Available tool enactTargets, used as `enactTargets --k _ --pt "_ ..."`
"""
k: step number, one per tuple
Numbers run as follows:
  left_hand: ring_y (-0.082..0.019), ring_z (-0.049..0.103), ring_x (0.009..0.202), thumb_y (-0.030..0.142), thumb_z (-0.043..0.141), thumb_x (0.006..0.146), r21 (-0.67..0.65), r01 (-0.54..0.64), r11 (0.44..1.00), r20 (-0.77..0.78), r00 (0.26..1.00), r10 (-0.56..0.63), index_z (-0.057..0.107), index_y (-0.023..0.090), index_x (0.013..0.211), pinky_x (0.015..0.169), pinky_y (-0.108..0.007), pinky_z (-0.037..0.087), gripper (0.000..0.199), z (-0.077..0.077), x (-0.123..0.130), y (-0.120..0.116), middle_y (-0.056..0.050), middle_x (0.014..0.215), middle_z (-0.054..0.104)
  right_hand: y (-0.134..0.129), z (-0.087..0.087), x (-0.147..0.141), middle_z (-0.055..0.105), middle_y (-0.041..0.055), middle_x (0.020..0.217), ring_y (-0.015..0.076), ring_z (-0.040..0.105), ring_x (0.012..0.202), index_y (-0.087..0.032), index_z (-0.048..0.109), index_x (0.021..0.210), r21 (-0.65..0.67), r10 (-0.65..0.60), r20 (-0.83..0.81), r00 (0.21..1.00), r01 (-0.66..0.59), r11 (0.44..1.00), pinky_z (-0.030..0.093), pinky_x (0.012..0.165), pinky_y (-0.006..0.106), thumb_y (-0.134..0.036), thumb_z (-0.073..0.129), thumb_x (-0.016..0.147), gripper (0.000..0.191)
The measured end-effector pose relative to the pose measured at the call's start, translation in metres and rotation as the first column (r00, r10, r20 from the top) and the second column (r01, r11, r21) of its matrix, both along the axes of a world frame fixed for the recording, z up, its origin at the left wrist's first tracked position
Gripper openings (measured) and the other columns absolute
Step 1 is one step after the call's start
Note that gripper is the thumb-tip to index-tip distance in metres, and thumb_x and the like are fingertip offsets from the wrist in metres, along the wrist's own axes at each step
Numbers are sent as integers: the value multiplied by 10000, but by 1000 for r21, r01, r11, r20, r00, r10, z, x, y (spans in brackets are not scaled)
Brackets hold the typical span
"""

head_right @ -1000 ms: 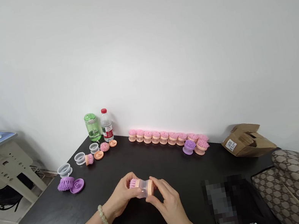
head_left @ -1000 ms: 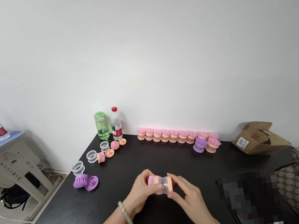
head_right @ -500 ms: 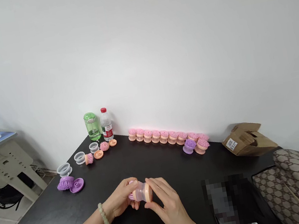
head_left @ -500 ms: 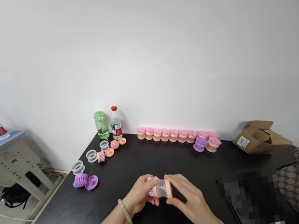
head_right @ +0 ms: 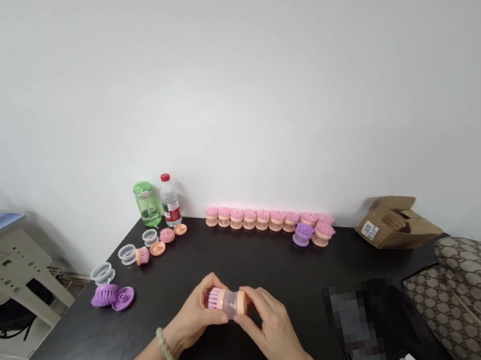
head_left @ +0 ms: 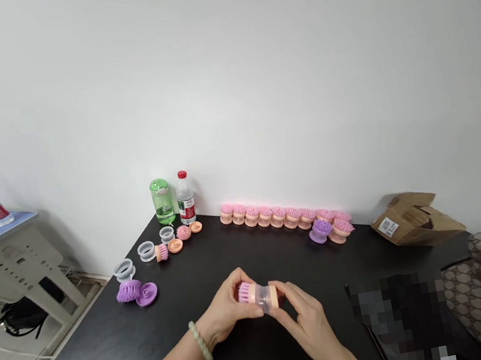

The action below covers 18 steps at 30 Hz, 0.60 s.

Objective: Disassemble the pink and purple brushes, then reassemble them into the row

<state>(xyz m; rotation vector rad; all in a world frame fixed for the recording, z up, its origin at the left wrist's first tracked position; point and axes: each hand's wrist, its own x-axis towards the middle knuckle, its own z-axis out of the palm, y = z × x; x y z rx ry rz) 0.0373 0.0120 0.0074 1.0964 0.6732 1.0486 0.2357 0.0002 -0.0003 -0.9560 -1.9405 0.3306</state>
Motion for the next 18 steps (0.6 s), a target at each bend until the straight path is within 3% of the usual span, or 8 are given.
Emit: enactTargets --k 3,6,8,9,11,14,16,18 --pt "-123 499 711 387 950 512 209 -49 977 -101 992 71 547 184 908 630 -224 403 600 -3 -1 0 4 856 573 1 -2 -4 685 26 679 176 653 600 -204 670 874 -334 -18 -102 995 -17 942 523 592 271 -541 537 931 367" --pt "-194 549 865 354 885 654 539 -71 839 -241 942 234 609 187 912 765 -302 460 413 -2 0 -3 -53 985 565 3 -6 -13 576 -11 488 125 533 405 -194 593 647 -688 -116 -321 940 -147 711 464 462 247 -704 488 876 569" --pt "-218 562 942 219 741 808 685 9 728 -318 903 288 632 194 918 826 -334 471 156 0 1 -8 -80 1035 565 4 -10 -19 493 -27 406 89 428 316 -193 521 535 -792 -192 -449 873 -289 538 386 361 220 -773 453 844 660" --pt "-218 567 955 142 650 852 725 55 687 -348 889 297 638 198 923 834 -337 475 91 2 1 -11 -87 1042 570 4 -12 -21 447 -39 372 75 381 287 -195 492 497 -810 -219 -484 847 -339 479 341 324 206 -789 445 835 684" --pt "-213 572 966 33 520 859 756 104 646 -382 871 308 647 203 929 834 -330 481 223 4 3 -15 -91 1051 579 5 -16 -23 403 -45 336 65 348 262 -191 480 461 -826 -242 -501 831 -375 420 297 294 190 -813 423 827 725" --pt "-216 583 971 33 564 825 721 47 692 -373 868 329 638 205 951 844 -334 485 226 6 4 -16 -88 1067 581 6 -21 -17 563 20 437 106 517 354 -140 643 609 -802 -219 -504 836 -358 479 431 384 212 -829 371 839 776" --pt "-226 584 973 93 678 789 667 -47 743 -337 871 358 622 206 960 854 -344 480 212 6 4 -13 -82 1073 580 8 -22 -11 713 78 669 154 651 527 -129 731 922 -743 -203 -518 831 -319 589 554 556 279 -800 370 868 764" --pt "-233 576 968 168 786 731 600 -144 787 -296 874 385 612 207 965 843 -340 472 293 4 3 -10 -72 1066 580 9 -22 -6 755 117 1001 215 727 795 -185 662 1212 -656 -166 -525 835 -272 704 592 758 363 -749 444 881 689"
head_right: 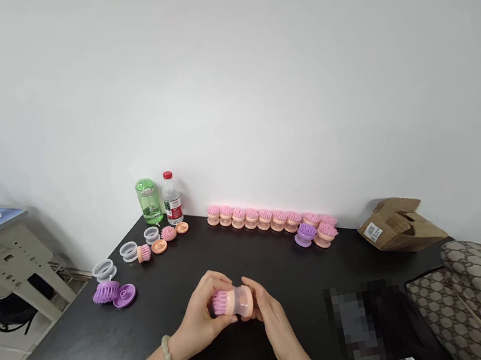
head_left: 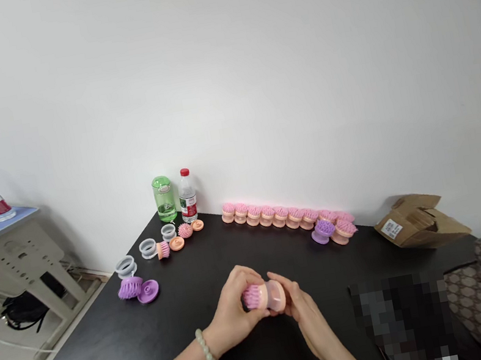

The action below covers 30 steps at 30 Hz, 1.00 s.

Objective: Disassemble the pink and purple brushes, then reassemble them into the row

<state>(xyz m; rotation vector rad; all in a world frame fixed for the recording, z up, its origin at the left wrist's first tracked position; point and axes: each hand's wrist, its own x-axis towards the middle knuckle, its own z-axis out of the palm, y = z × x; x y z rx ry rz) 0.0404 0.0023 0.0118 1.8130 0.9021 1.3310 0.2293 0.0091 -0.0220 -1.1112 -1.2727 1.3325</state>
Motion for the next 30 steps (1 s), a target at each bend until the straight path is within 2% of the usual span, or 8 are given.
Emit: enactTargets --k 4,8,13,20,22,25,28,30 --pt "-212 549 884 327 874 659 -139 -31 990 119 992 48 610 200 979 765 -300 455 434 -6 -1 6 -47 995 573 0 7 2 672 130 1270 287 649 1156 -239 582 1322 196 38 94 995 -56 979 550 939 407 -617 659 828 626" --pt "-210 550 876 412 877 646 -163 14 987 174 985 14 609 197 994 760 -297 455 488 -12 -1 8 -47 1004 568 -2 14 -3 733 77 942 230 707 845 -204 665 1133 168 56 73 996 -68 983 579 766 344 -589 697 811 504" --pt "-242 590 977 295 764 798 -11 38 999 9 999 -38 623 207 993 841 -346 482 257 -4 -1 3 -88 1096 599 -2 16 -8 625 6 590 125 578 492 -156 651 779 -130 125 -126 984 -141 981 511 505 256 -659 643 819 505" --pt "-229 592 1043 44 443 929 335 222 916 -283 951 -127 638 250 1057 894 -355 487 311 2 -1 -5 -90 1094 655 2 6 -6 496 -18 361 84 391 249 -170 580 607 -524 222 -134 966 -259 811 303 247 177 -798 398 844 696" --pt "-228 600 1025 27 462 902 330 216 919 -288 950 -120 637 253 1056 872 -347 497 325 0 0 -6 -89 1091 647 3 6 -4 503 7 358 93 415 252 -159 589 563 -450 228 -9 974 -208 869 327 264 190 -812 294 867 778" --pt "-231 612 988 43 578 819 197 92 976 -240 970 -43 627 242 1030 853 -344 511 295 -2 1 -5 -86 1096 618 5 9 2 691 78 610 166 660 510 -139 716 775 -65 49 168 985 -38 997 537 499 257 -780 358 882 742" --pt "-251 607 985 84 674 745 69 -51 996 -189 980 63 618 237 973 863 -367 513 281 -1 1 -1 -73 1062 617 6 13 4 737 99 1068 240 704 1003 -218 689 1165 197 -9 149 989 -21 980 557 878 354 -646 533 896 529" --pt "-253 608 951 140 696 755 29 -109 994 -161 980 112 618 234 961 832 -368 519 240 1 0 2 -64 1017 622 6 14 2 693 97 1184 254 674 1066 -245 667 1224 241 49 137 989 -82 967 547 903 378 -541 667 846 480"
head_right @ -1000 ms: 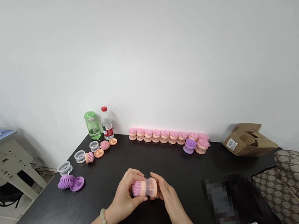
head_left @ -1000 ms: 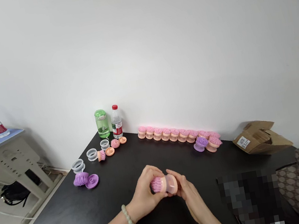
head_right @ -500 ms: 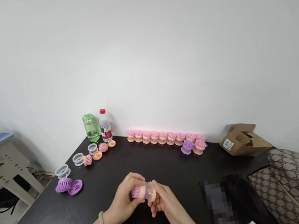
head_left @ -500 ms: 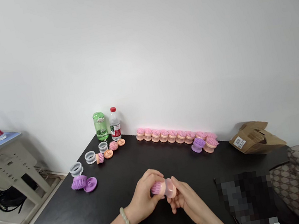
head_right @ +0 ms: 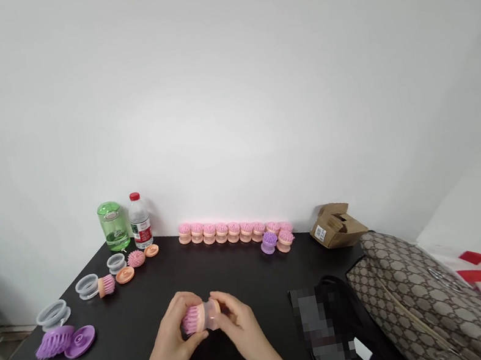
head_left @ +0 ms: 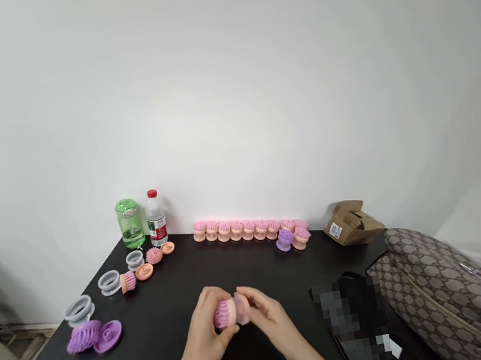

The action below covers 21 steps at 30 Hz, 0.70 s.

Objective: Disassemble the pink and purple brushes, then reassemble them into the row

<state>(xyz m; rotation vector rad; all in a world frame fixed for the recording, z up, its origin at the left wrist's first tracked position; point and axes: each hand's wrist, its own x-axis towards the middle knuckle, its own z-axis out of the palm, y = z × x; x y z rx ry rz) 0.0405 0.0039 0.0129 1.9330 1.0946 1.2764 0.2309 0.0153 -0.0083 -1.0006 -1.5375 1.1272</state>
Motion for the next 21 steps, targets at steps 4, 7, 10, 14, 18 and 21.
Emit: enactTargets --k 4,7,10,14,18,21 --pt "-255 614 921 228 699 788 -12 17 1000 15 1000 -17 633 234 971 815 -375 528 194 2 -3 4 -65 989 638 2 -2 -6 693 53 1076 236 671 965 -250 714 1111 -89 61 -51 997 -65 994 554 849 364 -396 886 624 536" --pt "-255 616 990 220 627 851 -6 110 994 -44 993 -111 641 239 965 875 -381 520 117 1 -5 5 -80 1061 643 5 -6 -6 691 42 784 203 688 742 -165 736 942 -251 130 -122 984 -158 955 574 763 383 -568 777 725 459" --pt "-243 619 1009 169 573 863 13 171 985 -95 981 -169 649 247 973 884 -360 513 154 0 -5 5 -77 1104 639 8 -11 -5 636 62 619 197 655 554 -87 718 858 -334 163 -144 976 -203 921 573 562 379 -720 505 860 668" --pt "-249 621 951 110 676 720 -42 54 998 -76 996 -57 638 237 938 845 -354 508 255 -2 -5 9 -51 1018 641 9 -14 -5 701 86 956 212 696 824 -180 643 1173 -269 40 -150 988 -79 960 578 743 374 -660 656 803 606" --pt "-244 620 831 233 767 677 -210 -58 976 5 998 61 608 212 960 740 -340 504 325 -6 -7 15 -27 910 635 7 -10 -8 681 43 1110 219 634 1054 -253 644 1177 -145 16 -172 985 -42 989 518 887 319 -483 868 653 614" --pt "-234 611 811 283 772 696 -200 -10 980 50 999 20 600 203 951 723 -330 502 317 -6 -7 15 -25 895 623 7 -10 -10 686 17 889 173 665 800 -207 673 1031 -193 27 -192 981 -65 979 541 767 310 -550 800 716 483"
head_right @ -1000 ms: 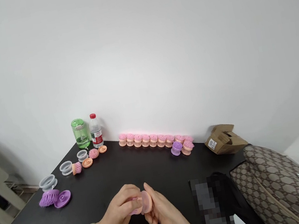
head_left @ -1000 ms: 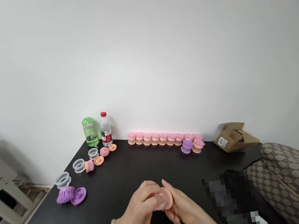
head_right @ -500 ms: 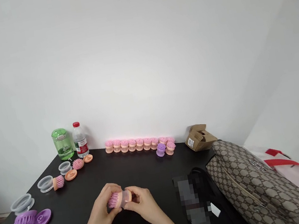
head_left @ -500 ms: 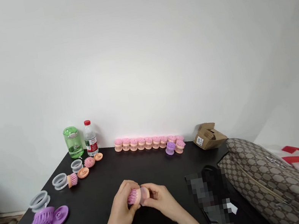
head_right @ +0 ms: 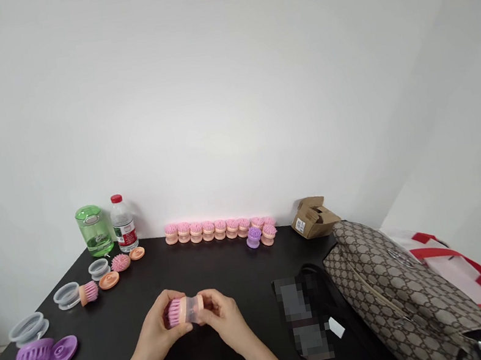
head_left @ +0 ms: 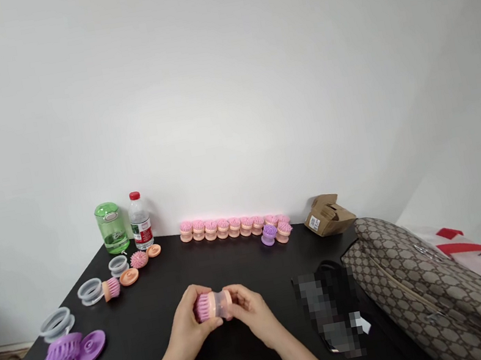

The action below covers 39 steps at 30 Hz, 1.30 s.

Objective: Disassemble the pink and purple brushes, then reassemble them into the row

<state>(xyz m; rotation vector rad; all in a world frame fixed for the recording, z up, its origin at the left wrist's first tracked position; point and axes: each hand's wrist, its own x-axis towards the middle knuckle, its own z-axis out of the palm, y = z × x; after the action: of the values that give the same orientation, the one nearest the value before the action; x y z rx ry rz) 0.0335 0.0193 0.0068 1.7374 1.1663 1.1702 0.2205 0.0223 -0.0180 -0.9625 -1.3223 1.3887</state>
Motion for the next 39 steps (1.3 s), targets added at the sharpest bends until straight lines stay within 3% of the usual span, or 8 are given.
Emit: enactTargets --k 6,14,19,25,30,33,36,39 --pt "-239 602 1012 136 598 818 195 156 968 -110 985 -136 634 232 948 894 -359 490 165 6 4 -9 -65 1088 623 3 -9 -2 653 84 632 182 598 480 -134 618 825 -199 121 -24 992 -123 972 507 436 332 -821 413 824 717" --pt "-214 584 871 48 657 649 68 -29 997 -63 997 33 568 222 964 772 -327 480 371 1 2 -4 -16 969 593 -1 -1 4 683 29 1035 168 646 839 -260 639 1190 8 49 -16 999 -49 999 538 769 303 -521 800 748 538" --pt "-206 590 950 34 633 716 185 100 978 -62 994 -90 585 216 971 841 -317 474 317 0 1 -7 -33 1036 603 -3 -2 1 677 22 754 133 631 647 -156 710 959 -121 69 -67 995 -77 990 533 647 267 -576 740 786 455" --pt "-196 587 1036 -33 548 727 240 228 944 -131 971 -201 605 225 996 913 -305 462 376 0 3 -10 -45 1124 602 -3 -10 -6 620 70 558 138 573 441 -99 663 680 -336 102 -71 992 -120 934 464 400 247 -777 523 811 705" --pt "-208 588 919 35 693 654 72 -5 997 -53 999 9 590 211 981 823 -316 474 385 0 2 -4 -22 1003 608 1 -10 3 724 108 1024 203 698 773 -183 656 1206 -72 -102 -14 995 101 992 591 723 364 -659 651 811 618" --pt "-211 597 915 36 709 630 -22 -59 998 -26 998 58 580 212 1005 831 -330 479 433 -3 1 -2 -16 1010 614 1 -5 8 639 125 1298 280 657 1050 -239 625 1285 192 -127 175 976 93 977 577 834 412 -461 774 760 589" --pt "-232 603 1010 30 730 612 -37 -36 999 2 999 36 550 223 1099 929 -372 475 554 -9 2 -2 -26 1091 617 -4 2 8 660 83 1278 295 583 1152 -279 655 1252 469 -205 409 889 -12 883 508 966 465 -241 778 740 528" --pt "-263 579 1126 50 757 616 -4 -32 999 -2 999 32 513 243 1190 1028 -434 445 653 -18 4 -2 -44 1179 598 -8 4 2 705 67 1161 268 585 1102 -265 667 1198 555 -269 508 819 -72 829 495 970 424 -158 718 768 446"
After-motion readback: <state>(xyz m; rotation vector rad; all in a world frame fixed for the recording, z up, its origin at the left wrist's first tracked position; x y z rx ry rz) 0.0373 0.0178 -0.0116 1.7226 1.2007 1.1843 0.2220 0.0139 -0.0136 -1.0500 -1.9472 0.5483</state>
